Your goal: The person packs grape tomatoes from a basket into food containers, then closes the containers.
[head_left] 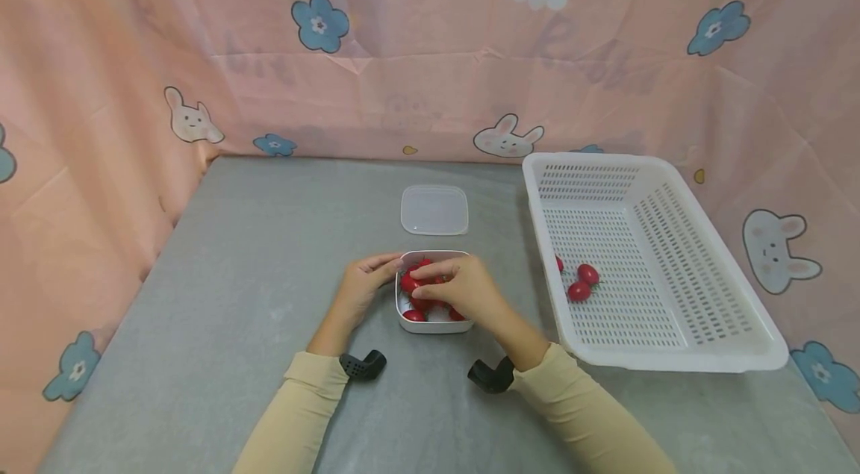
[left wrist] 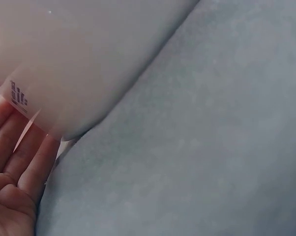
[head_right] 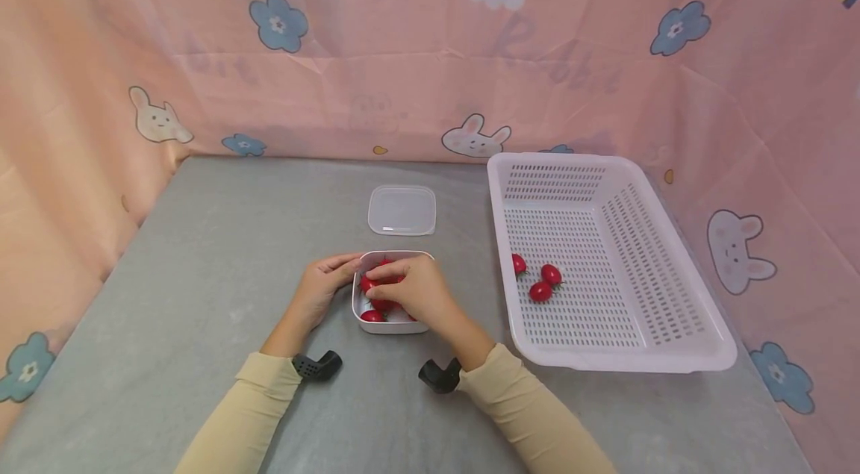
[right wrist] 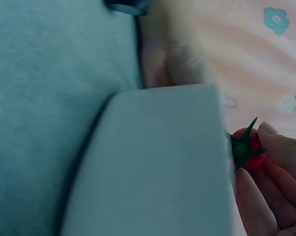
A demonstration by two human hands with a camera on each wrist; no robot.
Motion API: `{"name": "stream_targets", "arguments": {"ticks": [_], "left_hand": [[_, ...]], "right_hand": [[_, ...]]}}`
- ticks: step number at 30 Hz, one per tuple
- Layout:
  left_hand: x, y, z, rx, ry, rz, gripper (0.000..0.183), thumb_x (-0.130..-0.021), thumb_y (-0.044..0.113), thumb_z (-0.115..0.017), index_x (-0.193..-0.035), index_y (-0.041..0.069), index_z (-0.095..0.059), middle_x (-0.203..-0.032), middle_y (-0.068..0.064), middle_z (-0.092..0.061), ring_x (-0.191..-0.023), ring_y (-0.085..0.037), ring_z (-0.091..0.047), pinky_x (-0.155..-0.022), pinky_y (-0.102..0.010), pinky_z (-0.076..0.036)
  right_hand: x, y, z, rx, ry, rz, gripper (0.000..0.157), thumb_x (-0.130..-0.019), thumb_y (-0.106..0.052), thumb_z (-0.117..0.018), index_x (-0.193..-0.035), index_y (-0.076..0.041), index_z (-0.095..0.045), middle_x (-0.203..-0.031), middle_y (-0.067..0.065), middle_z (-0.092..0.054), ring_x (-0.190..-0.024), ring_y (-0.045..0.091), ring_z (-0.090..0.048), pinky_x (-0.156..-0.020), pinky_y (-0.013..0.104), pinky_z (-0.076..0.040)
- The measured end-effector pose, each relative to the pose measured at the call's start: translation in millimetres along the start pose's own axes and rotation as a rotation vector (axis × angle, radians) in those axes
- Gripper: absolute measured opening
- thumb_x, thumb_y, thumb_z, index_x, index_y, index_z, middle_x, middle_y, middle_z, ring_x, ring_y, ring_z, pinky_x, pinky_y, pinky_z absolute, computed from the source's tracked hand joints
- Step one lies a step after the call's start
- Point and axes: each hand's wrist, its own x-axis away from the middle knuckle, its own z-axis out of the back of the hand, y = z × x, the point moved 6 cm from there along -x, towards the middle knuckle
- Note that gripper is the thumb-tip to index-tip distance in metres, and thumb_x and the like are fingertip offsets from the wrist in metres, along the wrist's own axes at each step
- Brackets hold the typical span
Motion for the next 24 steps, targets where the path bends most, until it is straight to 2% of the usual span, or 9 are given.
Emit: {"name": "stream_targets", "arguments": {"ticks": [4,8,10,15,19,24], "left_hand": [[1.3,1.2,0.5,-0.019,-0.001,0.0,0.032,-0.093,0.016,-0.069,-0.117,-0.004,-0.07,-0.115,-0.011,-0.074,-0.098,-0.003,-0.068,-0.089,-0.024,-0.055],[1.9,1.9,1.1,-0.023,-0.004,0.003,0.032,-0.093,0.017,-0.069,-0.117,-0.002,-0.071,-0.115,-0.01,-0.074,-0.1,-0.003,-0.067,-0.09,-0.024,-0.054],[1.7,2.0,1.0,-0.019,-0.004,0.002,0.032,-0.092,0.017,-0.069,-0.117,-0.003,-0.071,-0.114,-0.008,-0.075,-0.1,-0.003,-0.067,-0.09,-0.024,-0.054],[0.9,1.9,0.7,-0.006,0.002,0.0,0.032,-0.093,0.015,-0.069,-0.118,-0.006,-0.069,-0.112,-0.006,-0.075,-0.097,-0.002,-0.067,-0.088,-0.022,-0.054],[0.5,2.1,0.0,0.006,-0.002,0.003,0.032,-0.093,0.014,-0.068,-0.118,-0.007,-0.069,-0.113,-0.007,-0.075,-0.096,-0.001,-0.068,-0.087,-0.022,-0.054],[0.5,2.7,-0.5,0.012,-0.003,0.006,0.033,-0.093,0.014,-0.068,-0.118,-0.008,-0.068,-0.109,-0.002,-0.076,-0.096,0.0,-0.067,-0.087,-0.021,-0.054]], "right_hand": [[-2,4,-9.1,0.026,0.008,0.012,0.025,-0.076,-0.02,-0.087,-0.1,-0.015,-0.081,-0.091,0.003,-0.078,-0.074,0.014,-0.058,-0.056,0.023,-0.05],[-3,6,-16.0,0.04,0.021,0.026,0.025,-0.076,-0.017,-0.087,-0.1,-0.013,-0.081,-0.095,0.004,-0.078,-0.088,0.018,-0.063,-0.073,0.03,-0.059],[-4,5,-17.9,0.075,0.04,0.052,0.025,-0.076,-0.016,-0.087,-0.099,-0.012,-0.081,-0.096,0.004,-0.078,-0.095,0.019,-0.064,-0.082,0.032,-0.059],[-3,0,-21.7,0.155,0.074,0.138,0.025,-0.073,-0.014,-0.088,-0.096,-0.01,-0.081,-0.091,0.004,-0.079,-0.094,0.023,-0.066,-0.086,0.037,-0.056],[-1,-1,-25.0,0.195,0.08,0.17,0.025,-0.073,-0.013,-0.087,-0.097,-0.011,-0.081,-0.093,0.003,-0.079,-0.097,0.023,-0.066,-0.091,0.04,-0.055],[1,-4,-26.5,0.243,0.093,0.193,0.026,-0.072,-0.013,-0.087,-0.097,-0.012,-0.081,-0.095,0.003,-0.079,-0.098,0.024,-0.067,-0.092,0.04,-0.054]]}}
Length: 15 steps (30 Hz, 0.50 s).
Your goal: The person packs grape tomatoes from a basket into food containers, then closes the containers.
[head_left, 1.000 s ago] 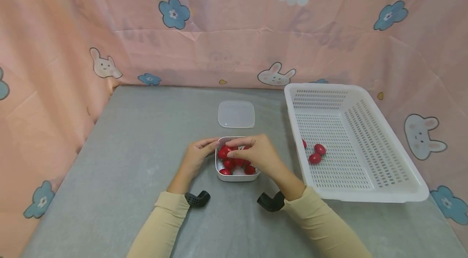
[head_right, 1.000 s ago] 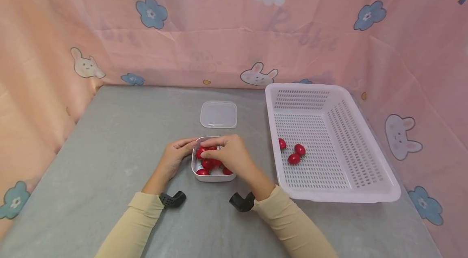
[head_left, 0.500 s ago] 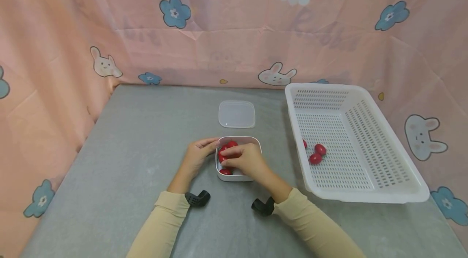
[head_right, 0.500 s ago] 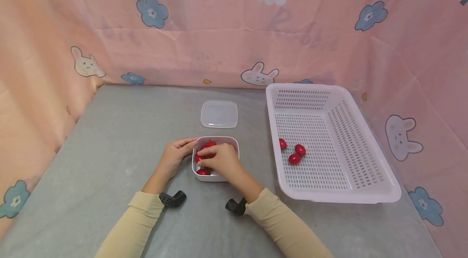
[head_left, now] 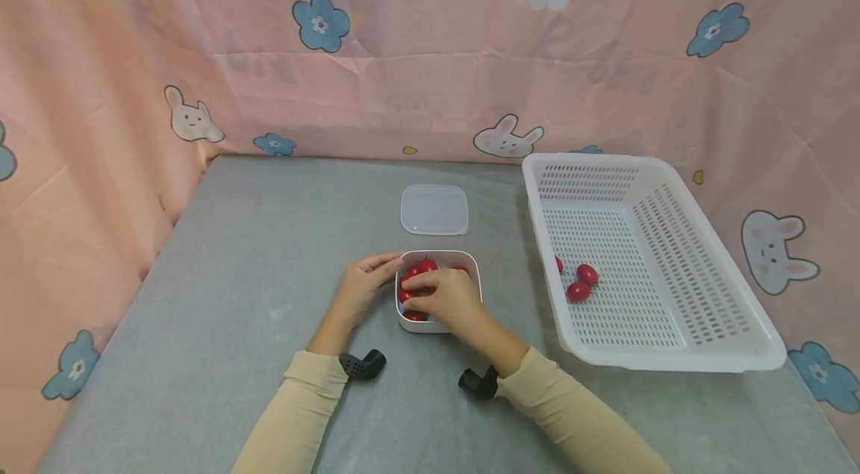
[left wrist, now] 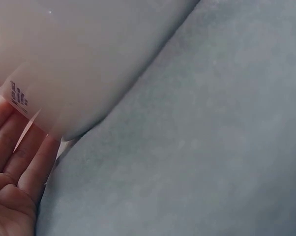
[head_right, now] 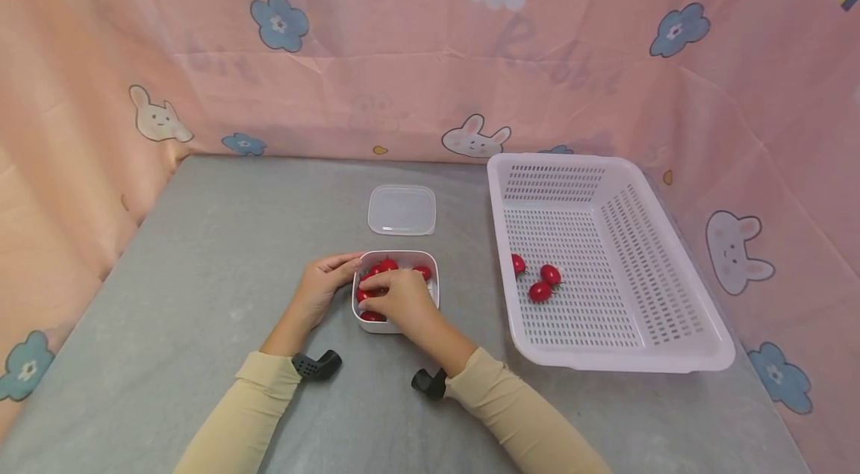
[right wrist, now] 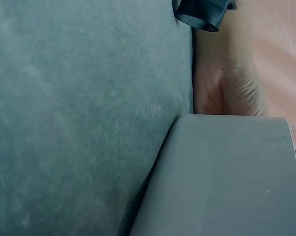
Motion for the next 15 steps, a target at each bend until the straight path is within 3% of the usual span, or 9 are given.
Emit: {"name": "stream_targets", "arguments": {"ticks": [8,15], "left_hand": [[0.2,0.2,0.1,-0.009,0.008,-0.011,0.032,-0.093,0.012,-0.068,-0.117,-0.009,-0.068,-0.108,-0.003,-0.076,-0.096,0.0,-0.066,-0.086,-0.02,-0.054],[-0.4,-1.5,0.6,-0.023,0.008,-0.005,0.032,-0.094,0.014,-0.068,-0.117,-0.008,-0.069,-0.11,-0.005,-0.075,-0.096,-0.001,-0.066,-0.087,-0.021,-0.054]], "right_hand": [[3,-5,5.2,0.012,0.052,0.062,0.024,-0.071,-0.012,-0.087,-0.095,-0.01,-0.081,-0.091,0.003,-0.079,-0.094,0.024,-0.069,-0.088,0.038,-0.056],[4,-15,33.3,-0.176,0.085,0.005,0.026,-0.076,-0.008,-0.085,-0.101,-0.006,-0.08,-0.101,0.009,-0.078,-0.096,0.023,-0.073,-0.086,0.038,-0.059]]}}
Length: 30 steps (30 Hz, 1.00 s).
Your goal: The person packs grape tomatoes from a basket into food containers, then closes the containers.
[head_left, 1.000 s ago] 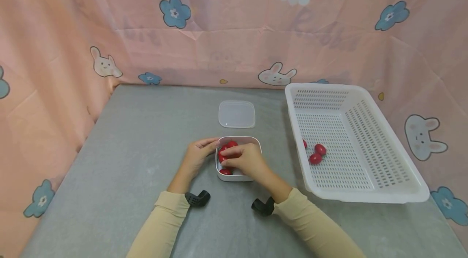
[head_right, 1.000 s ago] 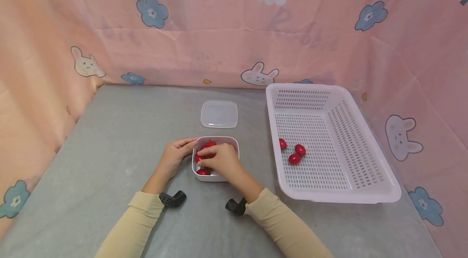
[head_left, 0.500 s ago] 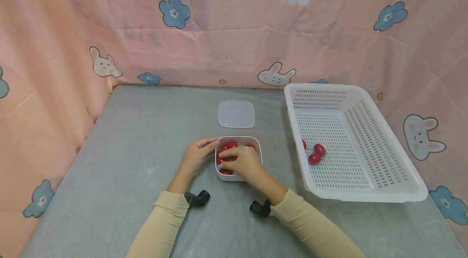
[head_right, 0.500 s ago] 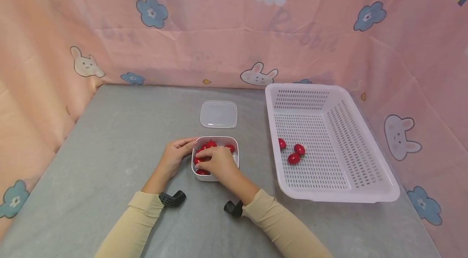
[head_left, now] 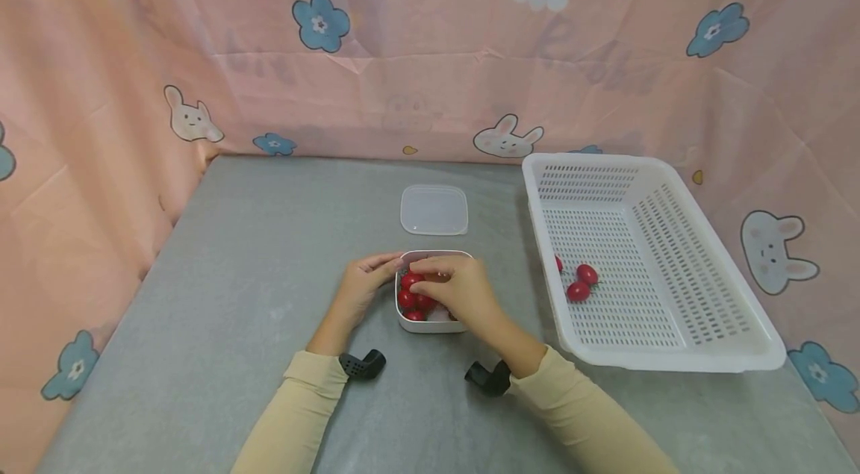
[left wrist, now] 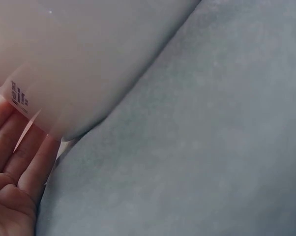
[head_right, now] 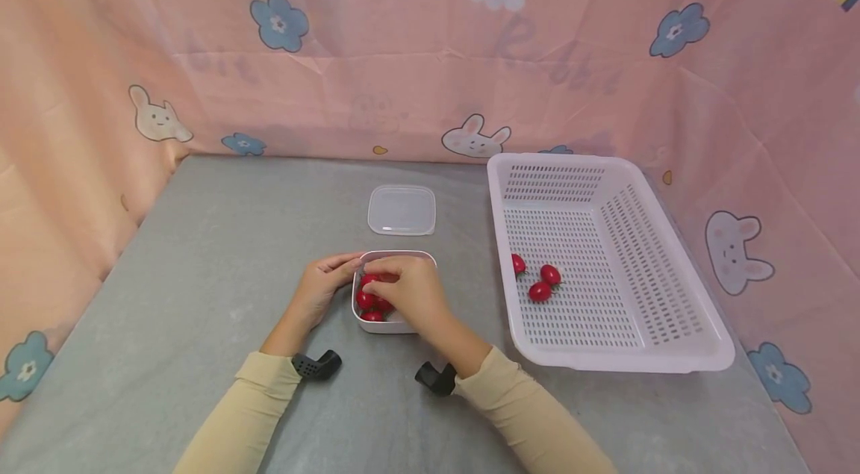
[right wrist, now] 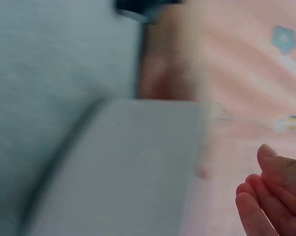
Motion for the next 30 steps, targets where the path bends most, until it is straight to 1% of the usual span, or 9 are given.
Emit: {"name": "stream_targets", "arguments": {"ticks": [4,6,11,16,18,21,26,28,30], "left_hand": [[0.0,1.0,-0.7,0.017,-0.001,0.012,0.032,-0.094,0.014,-0.067,-0.117,-0.008,-0.068,-0.105,0.003,-0.075,-0.096,0.0,-0.066,-0.086,-0.021,-0.054],[0.2,2.0,-0.8,0.033,0.004,0.012,0.032,-0.094,0.012,-0.067,-0.118,-0.009,-0.067,-0.104,0.004,-0.076,-0.094,0.0,-0.066,-0.085,-0.021,-0.054],[-0.5,3.5,-0.2,0.055,0.011,0.016,0.033,-0.094,0.01,-0.066,-0.119,-0.011,-0.066,-0.104,0.001,-0.076,-0.091,0.0,-0.068,-0.085,-0.021,-0.055],[-0.4,1.8,-0.9,0.048,0.004,0.024,0.033,-0.094,0.011,-0.066,-0.12,-0.01,-0.066,-0.106,0.0,-0.076,-0.09,0.0,-0.068,-0.086,-0.021,-0.055],[0.7,0.7,-0.8,0.042,0.006,0.021,0.033,-0.094,0.01,-0.066,-0.119,-0.011,-0.066,-0.105,0.0,-0.076,-0.09,0.0,-0.068,-0.085,-0.021,-0.055],[2.2,-1.0,-0.4,0.033,0.012,0.015,0.032,-0.094,0.009,-0.066,-0.118,-0.011,-0.066,-0.104,0.001,-0.076,-0.089,0.0,-0.068,-0.084,-0.021,-0.055],[2.5,-1.4,-1.0,0.044,0.013,0.01,0.031,-0.094,0.01,-0.066,-0.117,-0.011,-0.067,-0.104,0.0,-0.076,-0.089,-0.001,-0.069,-0.084,-0.022,-0.055],[2.3,-0.6,-1.4,0.043,0.013,0.01,0.031,-0.094,0.01,-0.066,-0.118,-0.01,-0.067,-0.105,-0.001,-0.076,-0.089,-0.001,-0.069,-0.084,-0.022,-0.055],[2.2,0.3,-1.8,0.045,0.015,0.009,0.031,-0.094,0.01,-0.066,-0.118,-0.01,-0.067,-0.106,-0.003,-0.076,-0.089,-0.001,-0.069,-0.084,-0.022,-0.055]], "right_hand": [[-2,-11,25.5,-0.115,0.019,-0.032,0.027,-0.079,-0.007,-0.083,-0.105,-0.002,-0.078,-0.106,0.014,-0.076,-0.098,0.027,-0.074,-0.084,0.036,-0.06],[-3,-15,39.1,-0.145,0.024,-0.083,0.027,-0.081,-0.01,-0.082,-0.106,-0.004,-0.078,-0.109,0.014,-0.076,-0.099,0.027,-0.074,-0.083,0.037,-0.06],[-7,-15,73.4,-0.107,0.067,-0.158,0.028,-0.085,-0.022,-0.08,-0.111,-0.012,-0.077,-0.114,0.007,-0.075,-0.111,0.02,-0.07,-0.093,0.039,-0.057],[-6,-5,109.0,-0.065,0.159,-0.148,0.033,-0.083,-0.032,-0.081,-0.112,-0.015,-0.077,-0.112,0.004,-0.076,-0.109,0.007,-0.067,-0.091,0.024,-0.054],[-3,1,122.3,-0.052,0.179,-0.172,0.036,-0.084,-0.036,-0.08,-0.114,-0.017,-0.077,-0.113,0.001,-0.076,-0.111,0.005,-0.065,-0.09,0.02,-0.051],[0,10,141.3,-0.039,0.208,-0.221,0.041,-0.085,-0.044,-0.077,-0.117,-0.019,-0.075,-0.111,-0.008,-0.076,-0.118,0.007,-0.061,-0.095,0.026,-0.048],[1,30,169.4,-0.095,0.219,-0.295,0.048,-0.086,-0.049,-0.074,-0.123,-0.018,-0.072,-0.105,-0.025,-0.072,-0.13,0.012,-0.053,-0.109,0.043,-0.043],[-1,39,178.4,-0.107,0.212,-0.297,0.048,-0.088,-0.047,-0.073,-0.126,-0.018,-0.07,-0.105,-0.027,-0.071,-0.129,0.01,-0.052,-0.112,0.047,-0.04],[-2,48,186.0,-0.102,0.214,-0.293,0.047,-0.089,-0.045,-0.072,-0.127,-0.018,-0.07,-0.105,-0.029,-0.07,-0.124,0.005,-0.055,-0.111,0.045,-0.041]]}}
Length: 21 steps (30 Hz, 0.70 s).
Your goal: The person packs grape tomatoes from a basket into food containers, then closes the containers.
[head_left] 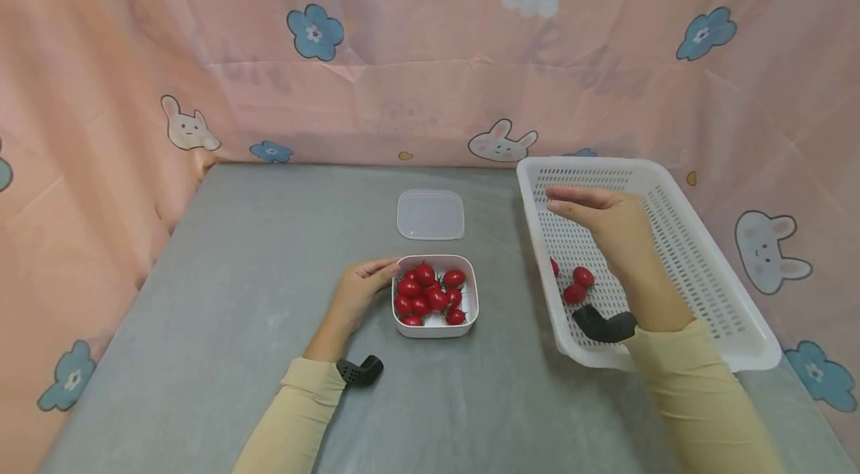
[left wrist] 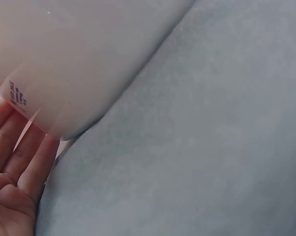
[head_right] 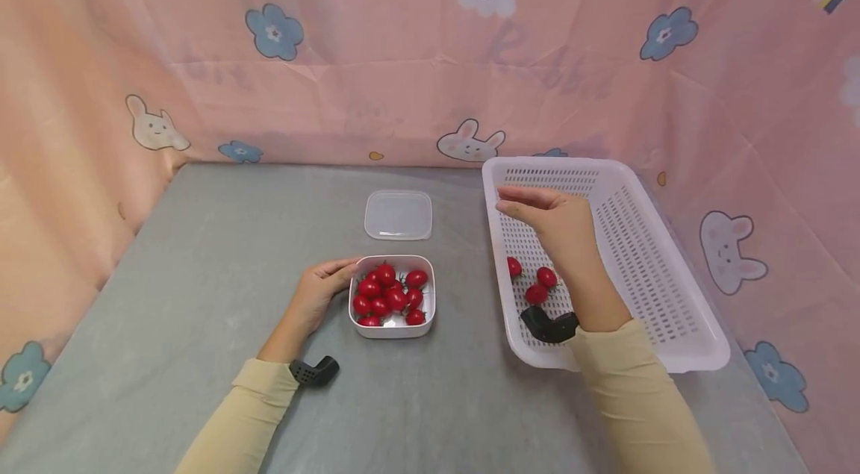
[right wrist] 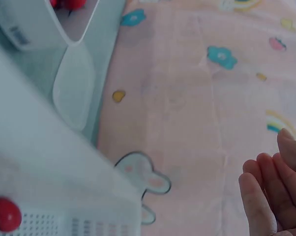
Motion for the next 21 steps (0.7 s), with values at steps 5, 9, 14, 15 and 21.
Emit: {"name": "stream_targets", "arguments": {"ticks": [5,9,14,15,21], "left_hand": [[-0.3,0.1,-0.1,0.006,0.003,-0.002,0.032,-0.094,0.009,-0.066,-0.118,-0.01,-0.067,-0.107,-0.003,-0.076,-0.089,-0.001,-0.069,-0.084,-0.022,-0.055],[-0.5,-0.1,-0.5,0.005,0.004,-0.005,0.032,-0.094,0.009,-0.066,-0.118,-0.011,-0.066,-0.106,-0.002,-0.076,-0.089,0.0,-0.068,-0.084,-0.021,-0.055],[0.7,0.6,-0.7,0.0,0.009,0.0,0.032,-0.093,0.009,-0.067,-0.118,-0.011,-0.067,-0.106,-0.002,-0.076,-0.089,0.0,-0.069,-0.084,-0.021,-0.055],[0.7,0.4,-0.6,0.003,0.009,0.002,0.031,-0.093,0.009,-0.067,-0.118,-0.01,-0.067,-0.106,-0.003,-0.076,-0.089,0.0,-0.069,-0.084,-0.021,-0.055],[0.5,1.0,-0.8,-0.008,0.002,0.002,0.032,-0.093,0.01,-0.067,-0.119,-0.01,-0.067,-0.11,-0.007,-0.075,-0.091,-0.001,-0.068,-0.085,-0.022,-0.055]], "right_hand": [[-14,23,9.2,-0.007,-0.027,0.011,0.048,-0.09,-0.041,-0.072,-0.128,-0.012,-0.068,-0.099,-0.032,-0.069,-0.108,-0.007,-0.059,-0.11,0.04,-0.044],[-22,44,10.8,-0.024,-0.12,-0.04,0.051,-0.091,-0.039,-0.072,-0.131,-0.008,-0.065,-0.097,-0.032,-0.067,-0.105,-0.008,-0.057,-0.116,0.053,-0.035],[-30,69,9.9,0.056,-0.212,-0.122,0.058,-0.089,-0.042,-0.073,-0.134,-0.008,-0.062,-0.1,-0.032,-0.067,-0.111,-0.001,-0.056,-0.117,0.056,-0.032],[-32,73,9.3,0.081,-0.228,-0.129,0.059,-0.089,-0.043,-0.073,-0.134,-0.008,-0.062,-0.105,-0.028,-0.068,-0.115,0.004,-0.057,-0.116,0.056,-0.033],[-37,90,2.7,0.158,-0.354,-0.175,0.059,-0.09,-0.042,-0.071,-0.137,-0.01,-0.059,-0.141,0.012,-0.059,-0.143,0.034,-0.04,-0.116,0.065,-0.025]]}}
